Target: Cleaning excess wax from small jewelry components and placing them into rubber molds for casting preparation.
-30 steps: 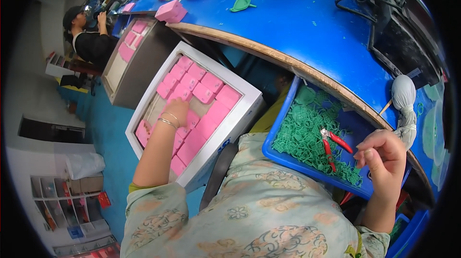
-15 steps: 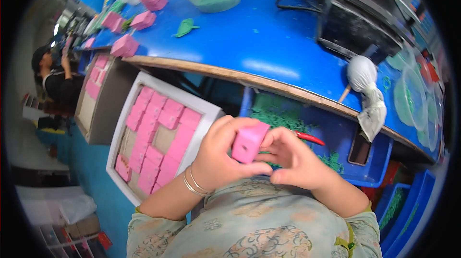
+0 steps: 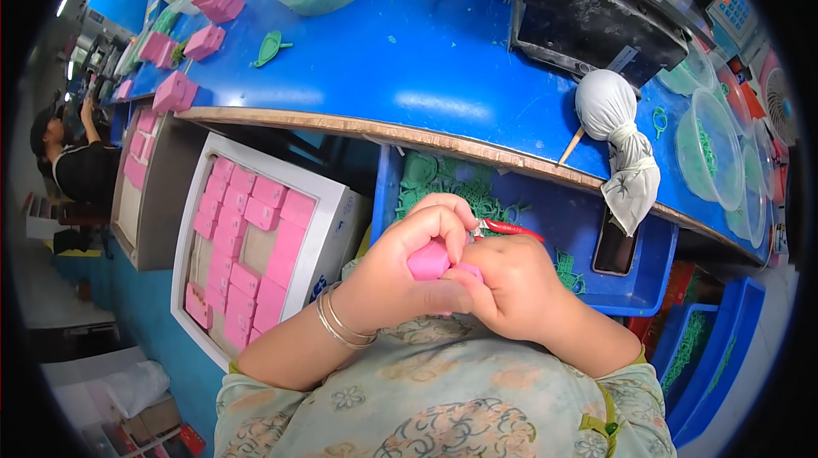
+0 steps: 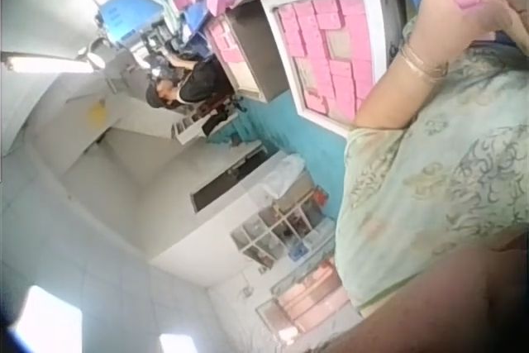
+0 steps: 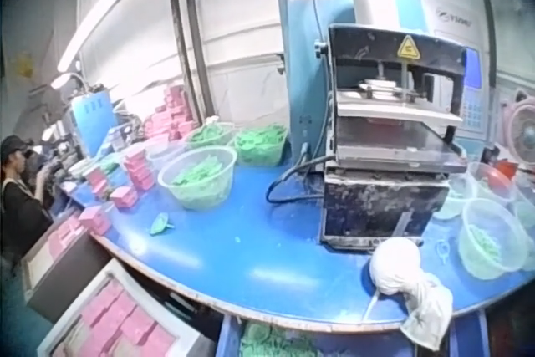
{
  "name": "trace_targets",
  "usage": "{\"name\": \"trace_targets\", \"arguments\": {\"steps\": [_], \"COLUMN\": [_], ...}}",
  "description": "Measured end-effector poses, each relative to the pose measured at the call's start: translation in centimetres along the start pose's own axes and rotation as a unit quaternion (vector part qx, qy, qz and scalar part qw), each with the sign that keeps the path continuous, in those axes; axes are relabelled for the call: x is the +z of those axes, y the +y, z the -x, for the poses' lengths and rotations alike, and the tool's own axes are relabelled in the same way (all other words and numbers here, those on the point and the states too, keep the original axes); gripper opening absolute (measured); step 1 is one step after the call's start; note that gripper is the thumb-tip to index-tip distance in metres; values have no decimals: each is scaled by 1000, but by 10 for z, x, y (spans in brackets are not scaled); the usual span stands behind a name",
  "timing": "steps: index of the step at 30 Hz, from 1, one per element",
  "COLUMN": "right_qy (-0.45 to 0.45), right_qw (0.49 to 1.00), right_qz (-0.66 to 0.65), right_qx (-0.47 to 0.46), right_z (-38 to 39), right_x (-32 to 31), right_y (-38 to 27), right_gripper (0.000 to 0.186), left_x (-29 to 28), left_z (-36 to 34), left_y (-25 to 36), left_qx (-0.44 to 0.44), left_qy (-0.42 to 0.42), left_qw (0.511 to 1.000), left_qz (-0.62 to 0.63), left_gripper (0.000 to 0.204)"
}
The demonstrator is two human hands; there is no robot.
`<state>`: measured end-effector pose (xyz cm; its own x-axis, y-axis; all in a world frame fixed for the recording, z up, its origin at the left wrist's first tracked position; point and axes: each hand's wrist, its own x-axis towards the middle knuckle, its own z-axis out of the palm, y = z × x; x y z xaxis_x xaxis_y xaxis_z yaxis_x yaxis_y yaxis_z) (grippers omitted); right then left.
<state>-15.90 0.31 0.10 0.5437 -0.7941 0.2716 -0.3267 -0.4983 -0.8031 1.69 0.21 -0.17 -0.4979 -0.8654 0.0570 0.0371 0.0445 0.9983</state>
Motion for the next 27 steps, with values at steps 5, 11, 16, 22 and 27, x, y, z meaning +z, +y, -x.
{"name": "trace_targets", "arguments": {"steps": [5, 11, 16, 22, 27], "right_qy": [-31, 39, 220, 77, 60], "right_qw": [970, 705, 738, 809, 838], "right_qz": [-238, -703, -617, -559, -530], "right_qx": [24, 86, 161, 167, 110], "right_z": [4, 18, -6, -13, -1], "right_x": [-9, -4, -11, -19, 20], "right_y": [5, 10, 14, 28, 12], "right_gripper": [20, 37, 37, 36, 41], "left_x": [-1, -1, 6, -18, 16], "left_z": [-4, -14, -22, -18, -18], "left_y": [1, -1, 2, -6, 12], "left_qx": [-19, -122, -91, 31, 55], "left_qy": [-47, 0, 73, 86, 273], "left_qw": [976, 825, 835, 851, 892], "left_qz": [212, 551, 537, 517, 355], "left_gripper": [30, 31, 20, 29, 32]}}
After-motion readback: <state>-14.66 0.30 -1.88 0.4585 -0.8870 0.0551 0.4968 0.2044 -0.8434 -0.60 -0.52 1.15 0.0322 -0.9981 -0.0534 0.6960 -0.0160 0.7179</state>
